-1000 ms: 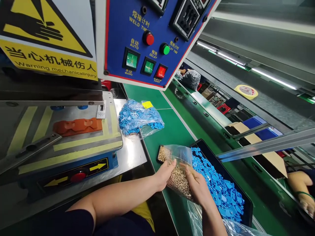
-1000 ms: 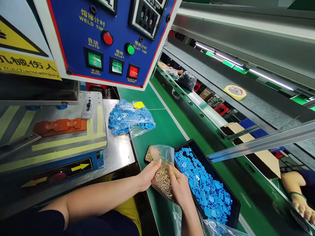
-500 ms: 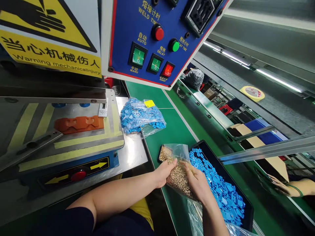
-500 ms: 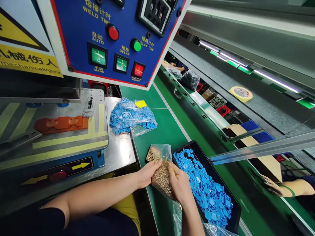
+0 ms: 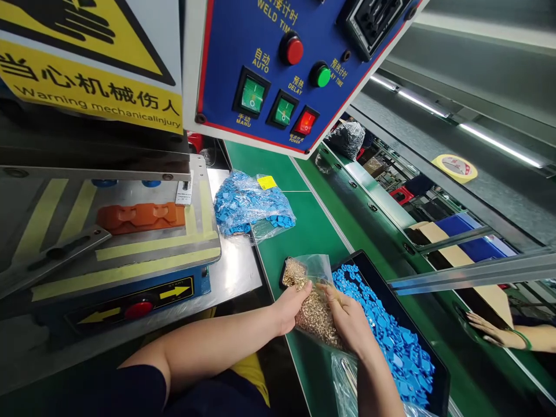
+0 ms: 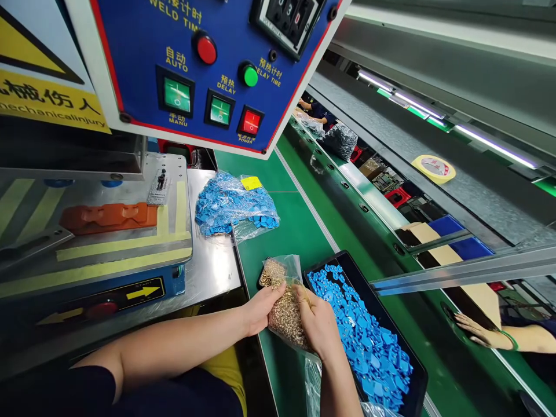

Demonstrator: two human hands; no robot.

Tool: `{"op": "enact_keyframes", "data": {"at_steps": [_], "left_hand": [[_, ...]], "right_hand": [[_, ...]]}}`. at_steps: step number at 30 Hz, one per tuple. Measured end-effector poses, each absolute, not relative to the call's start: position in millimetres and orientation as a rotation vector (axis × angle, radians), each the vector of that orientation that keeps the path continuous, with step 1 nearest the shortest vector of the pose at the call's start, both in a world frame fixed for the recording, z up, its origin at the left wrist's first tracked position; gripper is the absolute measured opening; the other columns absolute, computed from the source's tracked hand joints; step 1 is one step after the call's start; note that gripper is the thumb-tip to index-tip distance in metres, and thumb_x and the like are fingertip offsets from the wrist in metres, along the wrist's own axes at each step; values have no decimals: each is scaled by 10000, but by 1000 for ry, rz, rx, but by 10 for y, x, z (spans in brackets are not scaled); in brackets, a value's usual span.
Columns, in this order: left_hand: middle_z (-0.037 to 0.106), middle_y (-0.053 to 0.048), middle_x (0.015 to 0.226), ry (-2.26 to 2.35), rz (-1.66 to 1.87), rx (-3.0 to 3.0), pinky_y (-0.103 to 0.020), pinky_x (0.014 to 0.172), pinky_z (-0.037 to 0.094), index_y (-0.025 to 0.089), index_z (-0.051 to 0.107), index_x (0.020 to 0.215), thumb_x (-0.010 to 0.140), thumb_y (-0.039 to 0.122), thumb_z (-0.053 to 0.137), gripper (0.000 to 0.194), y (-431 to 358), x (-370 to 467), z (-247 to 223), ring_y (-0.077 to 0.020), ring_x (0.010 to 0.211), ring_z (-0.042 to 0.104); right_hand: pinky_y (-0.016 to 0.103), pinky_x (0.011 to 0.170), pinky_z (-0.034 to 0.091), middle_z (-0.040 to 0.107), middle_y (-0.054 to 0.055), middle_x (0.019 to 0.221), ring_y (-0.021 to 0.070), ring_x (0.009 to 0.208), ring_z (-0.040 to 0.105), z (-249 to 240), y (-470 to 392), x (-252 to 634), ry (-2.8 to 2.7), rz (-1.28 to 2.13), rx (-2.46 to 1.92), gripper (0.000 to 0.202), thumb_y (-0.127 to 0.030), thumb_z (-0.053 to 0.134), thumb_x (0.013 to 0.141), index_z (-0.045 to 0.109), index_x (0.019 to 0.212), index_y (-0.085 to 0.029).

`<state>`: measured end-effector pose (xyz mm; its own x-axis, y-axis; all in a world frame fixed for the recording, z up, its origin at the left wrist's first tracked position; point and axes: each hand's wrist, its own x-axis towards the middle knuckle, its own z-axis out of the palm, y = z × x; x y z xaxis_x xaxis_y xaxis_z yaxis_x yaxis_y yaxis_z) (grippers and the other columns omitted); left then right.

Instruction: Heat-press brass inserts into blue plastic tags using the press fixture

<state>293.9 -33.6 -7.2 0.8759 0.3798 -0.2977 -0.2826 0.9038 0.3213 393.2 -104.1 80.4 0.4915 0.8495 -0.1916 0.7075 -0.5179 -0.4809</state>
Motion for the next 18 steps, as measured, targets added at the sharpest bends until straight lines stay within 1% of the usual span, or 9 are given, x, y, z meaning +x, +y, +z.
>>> {"op": "enact_keyframes", "data": {"at_steps": [5, 10, 15, 18], "left_hand": [[692, -137, 1048, 388, 351, 245, -431, 945, 452, 140, 601, 1087, 784, 437, 665, 429, -370, 2941, -70, -271, 1043, 625], [691, -142, 1035, 370, 361, 234, -424, 917, 470, 130, 602, 1051, 765, 453, 680, 438, -393, 2977, -110, -273, 1018, 634], [692, -130, 1031, 348, 380, 250, -425, 934, 461, 140, 607, 1048, 791, 426, 662, 389, -340, 3009, -115, -269, 1033, 627], [685, -133, 1048, 355, 389, 258, -431, 942, 456, 137, 595, 1058, 802, 411, 654, 379, -289, 3037, -127, -268, 1047, 621]], "right_hand": [[373, 894, 466, 704, 13, 1080, 281, 1001, 634, 773, -1057, 3982, -1269, 638, -2347, 507, -589, 374, 864, 677, 1132, -283], [369, 840, 499, 714, 35, 1048, 284, 929, 652, 783, -1056, 3993, -1229, 772, -2228, 564, -617, 399, 847, 680, 1124, -213], [370, 880, 485, 700, 42, 1087, 278, 1002, 632, 792, -1018, 3995, -1216, 792, -2174, 551, -609, 406, 854, 670, 1133, -215], [380, 841, 508, 716, 54, 1035, 292, 981, 641, 771, -980, 4013, -1175, 751, -2197, 589, -647, 428, 822, 687, 1101, -199]]}}
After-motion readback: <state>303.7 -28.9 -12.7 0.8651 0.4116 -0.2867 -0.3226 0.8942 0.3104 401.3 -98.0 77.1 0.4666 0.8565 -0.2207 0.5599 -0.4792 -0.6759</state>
